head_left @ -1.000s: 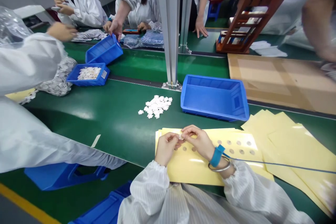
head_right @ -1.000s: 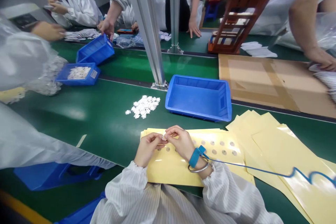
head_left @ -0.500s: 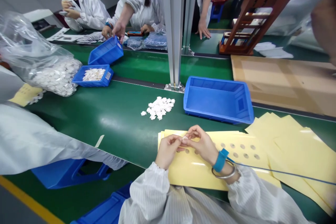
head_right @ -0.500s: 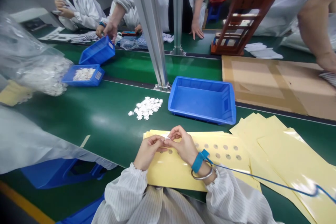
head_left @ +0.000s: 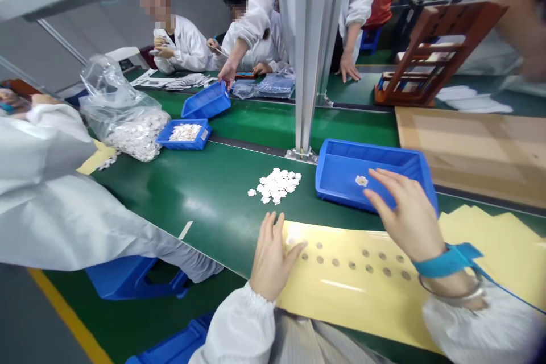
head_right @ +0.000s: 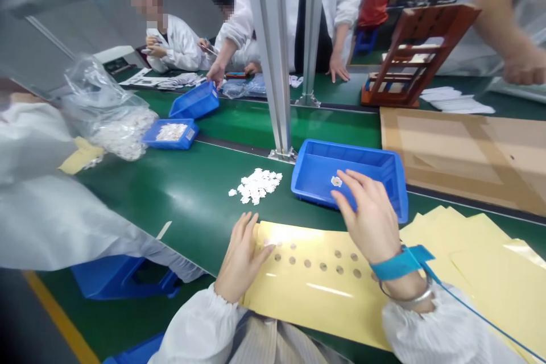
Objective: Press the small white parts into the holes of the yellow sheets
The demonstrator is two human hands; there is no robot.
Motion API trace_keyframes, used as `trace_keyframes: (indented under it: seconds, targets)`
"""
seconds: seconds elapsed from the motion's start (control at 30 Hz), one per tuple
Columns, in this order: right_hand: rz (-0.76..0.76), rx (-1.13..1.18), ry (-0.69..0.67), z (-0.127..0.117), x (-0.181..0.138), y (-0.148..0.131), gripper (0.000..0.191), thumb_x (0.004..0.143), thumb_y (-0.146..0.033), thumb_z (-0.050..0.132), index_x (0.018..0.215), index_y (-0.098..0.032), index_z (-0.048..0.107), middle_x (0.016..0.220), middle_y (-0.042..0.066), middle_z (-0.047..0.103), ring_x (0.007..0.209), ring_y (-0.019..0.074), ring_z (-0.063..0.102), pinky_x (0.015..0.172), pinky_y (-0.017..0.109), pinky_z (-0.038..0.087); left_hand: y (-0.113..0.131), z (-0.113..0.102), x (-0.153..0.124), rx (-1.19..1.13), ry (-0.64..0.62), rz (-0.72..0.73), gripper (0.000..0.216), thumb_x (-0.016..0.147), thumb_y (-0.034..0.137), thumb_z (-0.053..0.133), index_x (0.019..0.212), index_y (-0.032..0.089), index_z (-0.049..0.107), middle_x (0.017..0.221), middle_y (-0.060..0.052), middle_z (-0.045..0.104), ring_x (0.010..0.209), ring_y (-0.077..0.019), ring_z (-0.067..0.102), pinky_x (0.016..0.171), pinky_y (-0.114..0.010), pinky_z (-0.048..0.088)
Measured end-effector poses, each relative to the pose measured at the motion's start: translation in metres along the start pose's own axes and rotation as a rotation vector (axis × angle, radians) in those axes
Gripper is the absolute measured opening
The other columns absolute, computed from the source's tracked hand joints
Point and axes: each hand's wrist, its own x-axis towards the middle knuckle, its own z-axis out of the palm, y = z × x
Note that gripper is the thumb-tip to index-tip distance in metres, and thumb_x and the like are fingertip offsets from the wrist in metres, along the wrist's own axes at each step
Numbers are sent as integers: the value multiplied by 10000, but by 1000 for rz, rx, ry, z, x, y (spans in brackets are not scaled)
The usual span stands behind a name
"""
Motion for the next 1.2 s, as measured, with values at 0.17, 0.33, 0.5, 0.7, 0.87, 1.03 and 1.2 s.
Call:
trace_keyframes:
  seconds: [0.17, 0.33, 0.5, 0.7, 0.87, 1.03, 1.2]
  targets:
    - [-192, 102, -563, 25, -49, -6, 487, 828, -423, 579, 1265, -234, 478, 1265, 85, 523, 1170, 235, 477, 952, 384, 447, -30, 2, -49, 131, 49, -70, 512, 854, 397, 489, 1309, 181, 395, 1322, -156, 407, 1275, -285, 348, 1023, -513, 360]
    - [-76, 22, -682, 48, -56, -3, 574, 737, -375, 679, 1247, -196, 485, 1089, 104, 570, 1027, 280, 519, 867, 458, 454, -29, 8, -80, 104, -30, -31, 443, 874, 348, 452, 1287, 191, 426, 1272, -139, 443, 1213, -274, 395, 995, -478, 396]
    - [-106, 109, -717, 47, -39, -6, 226, 770, -269, 627, 984, -218, 577, 954, 58, 550, 905, 222, 539, 805, 376, 454, -30, 16, -78, 115, -14, -57, 450, 874, 347, 444, 1302, 210, 434, 1287, -124, 443, 1221, -281, 387, 1013, -481, 380]
    - [-145, 247, -768, 27, -39, -17, 64, 840, -197, 497, 839, -246, 538, 846, 1, 604, 773, 169, 570, 674, 279, 416, -31, 14, -74, 24, 22, -104, 587, 849, 360, 491, 1385, 199, 313, 1372, -140, 359, 1308, -286, 298, 1064, -499, 324]
    - [-226, 228, -878, 9, -33, -19, 69, 880, -259, 470, 845, -248, 528, 738, -17, 626, 690, 169, 576, 618, 271, 388, -26, 6, -61, 8, -30, -51, 470, 813, 366, 553, 1251, 213, 478, 1382, -114, 388, 1376, -284, 177, 1095, -514, 270]
    - [-248, 171, -778, 24, -32, -12, 93, 852, -284, 512, 883, -210, 559, 1173, 85, 589, 1071, 242, 536, 844, 366, 428, -31, 12, -62, 110, -70, -11, 356, 841, 349, 509, 1166, 222, 579, 1425, -89, 380, 1385, -290, 176, 1093, -521, 273]
    - [-269, 144, -796, 29, -36, -14, 77, 869, -266, 492, 893, -209, 539, 1025, 73, 630, 919, 226, 570, 810, 383, 428, -41, 19, -71, 185, -81, 58, 505, 885, 365, 435, 1377, 262, 388, 1474, -59, 332, 1390, -267, 192, 1123, -539, 173]
